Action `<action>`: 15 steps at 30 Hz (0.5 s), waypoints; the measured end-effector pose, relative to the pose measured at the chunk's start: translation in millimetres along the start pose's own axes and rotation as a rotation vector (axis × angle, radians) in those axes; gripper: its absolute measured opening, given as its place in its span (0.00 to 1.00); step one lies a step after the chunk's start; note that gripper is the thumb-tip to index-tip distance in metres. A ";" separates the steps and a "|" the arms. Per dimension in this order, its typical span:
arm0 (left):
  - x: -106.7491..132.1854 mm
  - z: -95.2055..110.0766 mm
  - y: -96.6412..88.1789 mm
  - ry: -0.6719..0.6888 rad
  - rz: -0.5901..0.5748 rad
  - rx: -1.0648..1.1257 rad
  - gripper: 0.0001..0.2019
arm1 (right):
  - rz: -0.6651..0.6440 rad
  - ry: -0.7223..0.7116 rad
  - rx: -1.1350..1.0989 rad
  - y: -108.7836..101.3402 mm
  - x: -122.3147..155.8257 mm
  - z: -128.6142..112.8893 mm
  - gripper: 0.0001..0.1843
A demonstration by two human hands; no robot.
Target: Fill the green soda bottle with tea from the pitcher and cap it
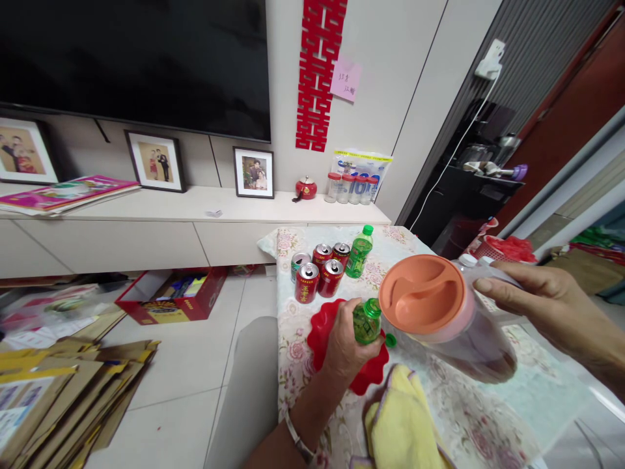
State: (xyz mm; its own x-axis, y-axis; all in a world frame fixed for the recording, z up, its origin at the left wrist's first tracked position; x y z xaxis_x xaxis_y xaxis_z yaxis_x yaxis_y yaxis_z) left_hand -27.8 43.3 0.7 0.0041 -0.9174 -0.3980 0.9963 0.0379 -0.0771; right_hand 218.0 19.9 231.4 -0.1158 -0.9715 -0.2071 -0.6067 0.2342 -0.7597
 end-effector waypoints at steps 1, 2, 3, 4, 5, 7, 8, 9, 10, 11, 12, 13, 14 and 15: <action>0.0 0.0 -0.1 0.001 0.002 -0.003 0.36 | -0.012 0.007 -0.002 0.1 0.0 -0.8 0.34; 0.0 -0.1 -0.1 0.000 0.005 -0.005 0.36 | -0.025 0.017 -0.004 0.2 0.0 -1.4 0.34; -0.1 -0.1 -0.1 -0.001 0.007 -0.007 0.36 | -0.035 0.024 -0.005 0.2 0.0 -2.0 0.34; -0.2 -0.1 0.0 -0.003 0.009 -0.007 0.36 | -0.031 0.025 -0.006 0.0 -0.1 -2.5 0.35; -0.3 -0.2 0.2 -0.004 0.010 -0.007 0.35 | -0.030 0.025 -0.009 -0.1 -0.2 -2.8 0.35; -0.5 -0.2 0.5 -0.004 0.011 -0.007 0.35 | -0.035 0.026 -0.018 -0.1 -0.4 -3.2 0.35; -0.5 -0.3 0.7 -0.003 0.012 -0.007 0.36 | -0.035 0.024 -0.020 -0.1 -0.5 -3.3 0.35; -0.6 -0.3 0.8 -0.002 0.010 -0.006 0.36 | -0.036 0.020 -0.019 0.0 -0.5 -3.5 0.35; -0.6 -0.4 0.9 -0.002 0.010 -0.004 0.36 | -0.037 0.016 -0.017 -0.1 -0.5 -3.7 0.35; -0.6 -0.5 0.9 -0.002 0.008 0.000 0.36 | -0.039 0.013 -0.014 -0.2 -0.5 -3.7 0.35; -0.6 -0.5 1.0 -0.001 0.004 0.004 0.36 | -0.039 0.011 -0.013 -0.3 -0.4 -3.5 0.35; -0.6 -0.5 1.0 -0.001 0.001 0.007 0.36 | -0.041 0.010 -0.013 -0.5 -0.4 -3.1 0.35; -0.5 -0.6 1.0 -0.002 0.000 0.008 0.36 | -0.044 0.012 -0.013 -0.7 -0.3 -2.4 0.35; -0.4 -0.6 1.0 -0.004 0.000 0.008 0.36 | -0.047 0.015 -0.014 -0.7 -0.3 -1.5 0.34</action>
State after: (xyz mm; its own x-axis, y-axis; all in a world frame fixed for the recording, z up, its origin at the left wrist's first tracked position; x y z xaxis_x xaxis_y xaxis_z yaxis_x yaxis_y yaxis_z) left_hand -26.8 44.0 0.2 0.0047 -0.9191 -0.3940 0.9969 0.0351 -0.0698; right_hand 217.3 20.0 233.0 -0.0985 -0.9818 -0.1622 -0.6227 0.1879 -0.7595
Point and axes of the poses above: each hand's wrist, its own x-axis away from the middle knuckle, its own y-axis out of the palm, z = x × y, the point moved 2 cm from there along -x, towards the middle knuckle, and after that the axes turned 4 degrees about x, right-handed, at the moved point
